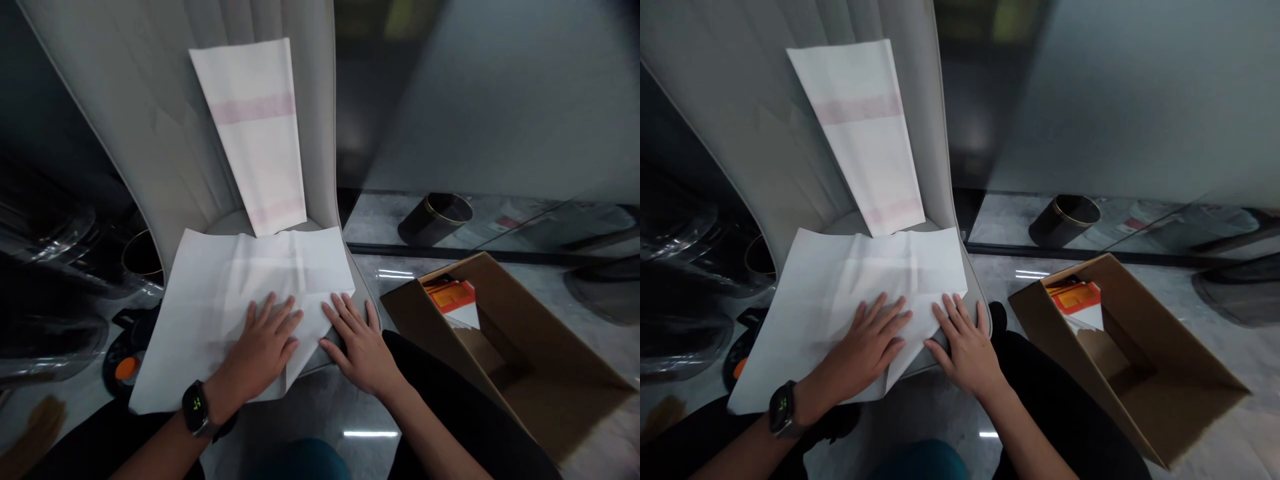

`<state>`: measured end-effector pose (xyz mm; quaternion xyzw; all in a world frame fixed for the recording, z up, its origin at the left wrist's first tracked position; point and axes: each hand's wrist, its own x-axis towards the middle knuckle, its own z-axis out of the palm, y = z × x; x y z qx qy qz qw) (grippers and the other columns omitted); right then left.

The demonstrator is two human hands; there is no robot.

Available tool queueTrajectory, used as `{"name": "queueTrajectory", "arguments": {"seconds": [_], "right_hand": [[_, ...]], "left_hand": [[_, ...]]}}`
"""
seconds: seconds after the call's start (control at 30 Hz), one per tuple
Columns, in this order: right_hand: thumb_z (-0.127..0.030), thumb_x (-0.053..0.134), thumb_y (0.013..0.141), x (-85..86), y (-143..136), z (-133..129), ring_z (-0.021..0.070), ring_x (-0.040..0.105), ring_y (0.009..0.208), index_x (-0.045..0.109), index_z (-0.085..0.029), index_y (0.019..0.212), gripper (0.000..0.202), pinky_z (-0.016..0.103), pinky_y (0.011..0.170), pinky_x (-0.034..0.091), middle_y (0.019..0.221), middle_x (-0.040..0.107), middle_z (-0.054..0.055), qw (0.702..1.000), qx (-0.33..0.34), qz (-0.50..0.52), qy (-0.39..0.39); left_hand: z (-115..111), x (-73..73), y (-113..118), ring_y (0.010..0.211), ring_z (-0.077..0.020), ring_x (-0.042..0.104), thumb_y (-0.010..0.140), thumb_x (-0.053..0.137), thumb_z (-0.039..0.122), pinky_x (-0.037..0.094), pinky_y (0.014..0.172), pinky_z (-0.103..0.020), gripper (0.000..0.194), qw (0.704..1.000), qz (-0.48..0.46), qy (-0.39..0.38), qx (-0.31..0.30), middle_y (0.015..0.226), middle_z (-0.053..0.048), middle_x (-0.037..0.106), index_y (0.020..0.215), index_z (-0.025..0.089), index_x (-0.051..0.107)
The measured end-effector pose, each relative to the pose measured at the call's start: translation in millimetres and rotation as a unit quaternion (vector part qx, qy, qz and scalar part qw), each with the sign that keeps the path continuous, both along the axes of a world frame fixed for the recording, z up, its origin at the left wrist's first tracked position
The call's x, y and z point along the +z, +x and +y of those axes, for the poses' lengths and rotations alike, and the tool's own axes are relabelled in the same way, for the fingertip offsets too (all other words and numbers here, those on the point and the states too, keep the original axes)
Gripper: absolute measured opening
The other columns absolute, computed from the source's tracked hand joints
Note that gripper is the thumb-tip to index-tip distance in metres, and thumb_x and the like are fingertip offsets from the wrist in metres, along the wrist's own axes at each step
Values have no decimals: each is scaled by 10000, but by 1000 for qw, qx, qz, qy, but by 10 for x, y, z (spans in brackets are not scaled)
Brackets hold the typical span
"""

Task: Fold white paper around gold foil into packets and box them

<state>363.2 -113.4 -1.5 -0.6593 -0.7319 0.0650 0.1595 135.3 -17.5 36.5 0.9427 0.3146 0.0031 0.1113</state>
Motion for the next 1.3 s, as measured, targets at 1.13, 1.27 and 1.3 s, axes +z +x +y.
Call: {"name": "queueTrajectory", "arguments": {"seconds": [1.13, 1.27, 1.3], "right_hand": [[-520, 391, 1063, -26, -40, -78, 295, 259, 1551, 254, -218, 1635, 661, 630, 1237, 176, 1661, 316, 139, 998, -51, 22, 36], [-510, 421, 1055, -22, -181, -141, 305, 288, 1540, 273, -237, 1630, 653, 637, 1228, 200, 1642, 361, 141, 999, -25, 22, 27], [-513, 424, 1054, -28, -197, -130, 307, 301, 1534, 292, -235, 1624, 648, 642, 1226, 201, 1633, 378, 145, 999, -23, 22, 26]], "left_hand": [[-23, -36, -41, 1529, -389, 261, 1076, 393, 369, 267, 1180, -681, 473, 1000, -11, 13, 1, 1655, -58, 353, 1544, 319, 443], [-11, -71, -69, 1543, -376, 238, 1078, 368, 379, 252, 1186, -681, 485, 1000, -23, 21, -4, 1665, -74, 330, 1554, 310, 430], [-3, -80, -73, 1546, -373, 232, 1078, 360, 377, 243, 1190, -680, 489, 999, -23, 23, -4, 1668, -77, 323, 1557, 305, 426]]}}
